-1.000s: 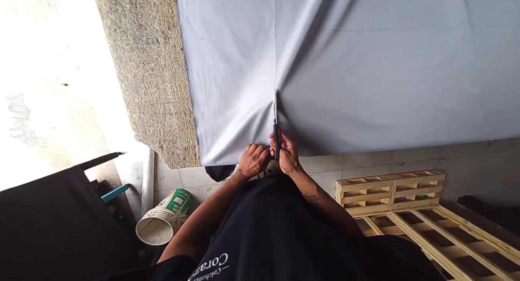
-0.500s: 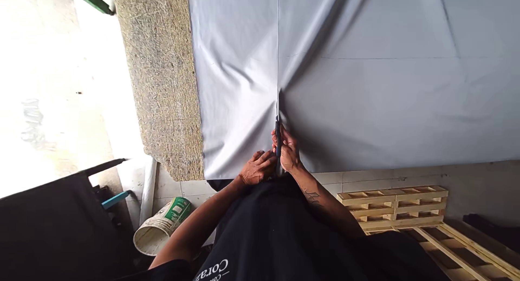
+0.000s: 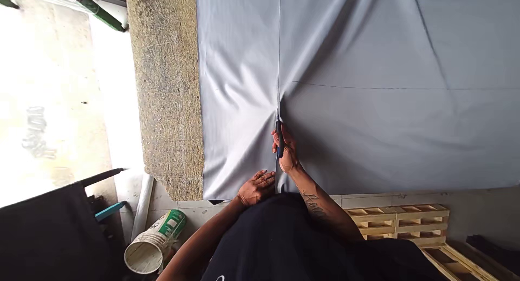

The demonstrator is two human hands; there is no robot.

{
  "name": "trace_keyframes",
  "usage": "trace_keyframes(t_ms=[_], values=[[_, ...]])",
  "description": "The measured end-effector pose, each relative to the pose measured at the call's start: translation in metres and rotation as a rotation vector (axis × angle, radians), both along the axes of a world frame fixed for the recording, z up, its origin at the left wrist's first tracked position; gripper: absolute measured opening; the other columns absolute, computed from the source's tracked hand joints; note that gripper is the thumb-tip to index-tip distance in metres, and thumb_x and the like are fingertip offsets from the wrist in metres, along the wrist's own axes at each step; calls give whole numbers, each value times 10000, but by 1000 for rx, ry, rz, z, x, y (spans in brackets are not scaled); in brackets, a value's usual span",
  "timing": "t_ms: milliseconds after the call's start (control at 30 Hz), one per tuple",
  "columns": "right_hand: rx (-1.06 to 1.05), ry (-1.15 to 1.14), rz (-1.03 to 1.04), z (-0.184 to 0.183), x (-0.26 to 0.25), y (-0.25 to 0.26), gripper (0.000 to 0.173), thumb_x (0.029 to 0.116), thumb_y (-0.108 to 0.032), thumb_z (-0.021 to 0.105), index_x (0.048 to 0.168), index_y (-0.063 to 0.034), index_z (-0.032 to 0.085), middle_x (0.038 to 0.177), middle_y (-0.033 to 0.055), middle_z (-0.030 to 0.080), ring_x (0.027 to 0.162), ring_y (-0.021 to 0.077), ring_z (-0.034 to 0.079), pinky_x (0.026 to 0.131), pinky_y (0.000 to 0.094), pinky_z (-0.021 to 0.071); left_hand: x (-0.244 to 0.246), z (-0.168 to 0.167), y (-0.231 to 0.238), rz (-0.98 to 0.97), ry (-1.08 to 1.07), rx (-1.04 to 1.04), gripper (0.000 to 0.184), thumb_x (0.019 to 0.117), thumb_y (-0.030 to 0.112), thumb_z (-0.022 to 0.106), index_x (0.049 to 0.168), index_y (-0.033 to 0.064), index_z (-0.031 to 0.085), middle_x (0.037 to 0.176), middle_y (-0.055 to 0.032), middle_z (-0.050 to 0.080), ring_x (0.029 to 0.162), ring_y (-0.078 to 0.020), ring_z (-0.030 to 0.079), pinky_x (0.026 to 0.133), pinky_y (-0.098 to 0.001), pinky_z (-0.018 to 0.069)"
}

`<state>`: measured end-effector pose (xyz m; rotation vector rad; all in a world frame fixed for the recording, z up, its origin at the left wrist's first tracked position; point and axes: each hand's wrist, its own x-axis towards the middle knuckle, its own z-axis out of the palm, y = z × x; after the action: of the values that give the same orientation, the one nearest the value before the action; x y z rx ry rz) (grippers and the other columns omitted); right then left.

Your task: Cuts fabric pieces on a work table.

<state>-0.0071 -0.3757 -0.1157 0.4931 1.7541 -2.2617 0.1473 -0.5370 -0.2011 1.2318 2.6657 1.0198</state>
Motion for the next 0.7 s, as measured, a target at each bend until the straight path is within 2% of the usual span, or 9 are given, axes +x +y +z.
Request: trace_keyframes(t_ms=[167, 333, 433, 600, 700], values=[[-31, 16, 12, 2, -30, 0, 294, 1021, -53, 500, 1270, 82, 577, 894, 23, 649, 653, 57, 583, 570, 217, 521, -3, 2, 0, 17, -12, 9, 281, 1070, 179, 508, 1200, 138, 753, 1362, -37, 694, 1377, -201, 566, 1197, -423, 394], [-31, 7, 23, 1, -59, 1, 336, 1037, -101, 515, 1311, 85, 572, 967, 41, 666, 653, 49, 582, 556, 200, 514, -5, -1, -1, 12, -23, 19, 282, 1070, 170, 507, 1191, 141, 760, 1368, -30, 691, 1379, -190, 563, 1201, -412, 387], [-40, 28, 28, -2, -69, 0, 287, 1017, -52, 520, 1258, 85, 593, 889, 27, 662, 639, 52, 584, 550, 212, 518, -5, -3, -2, 7, -37, 20, 282, 1073, 165, 504, 1190, 144, 760, 1381, -26, 684, 1390, -182, 552, 1208, -407, 377], [-25, 62, 1, -3, -95, -7, 274, 1039, -103, 502, 1228, 67, 606, 912, 37, 653, 657, 62, 582, 567, 214, 516, -5, -5, -2, 10, -29, 26, 284, 1077, 163, 497, 1195, 151, 755, 1382, -20, 682, 1396, -176, 545, 1213, -396, 367], [-51, 68, -14, -1, -114, -9, 317, 1026, -77, 516, 1289, 91, 573, 929, 54, 645, 659, 75, 579, 556, 218, 512, -4, -7, -3, 9, -33, 21, 287, 1077, 154, 495, 1206, 153, 752, 1391, -12, 676, 1405, -168, 534, 1217, -391, 364]])
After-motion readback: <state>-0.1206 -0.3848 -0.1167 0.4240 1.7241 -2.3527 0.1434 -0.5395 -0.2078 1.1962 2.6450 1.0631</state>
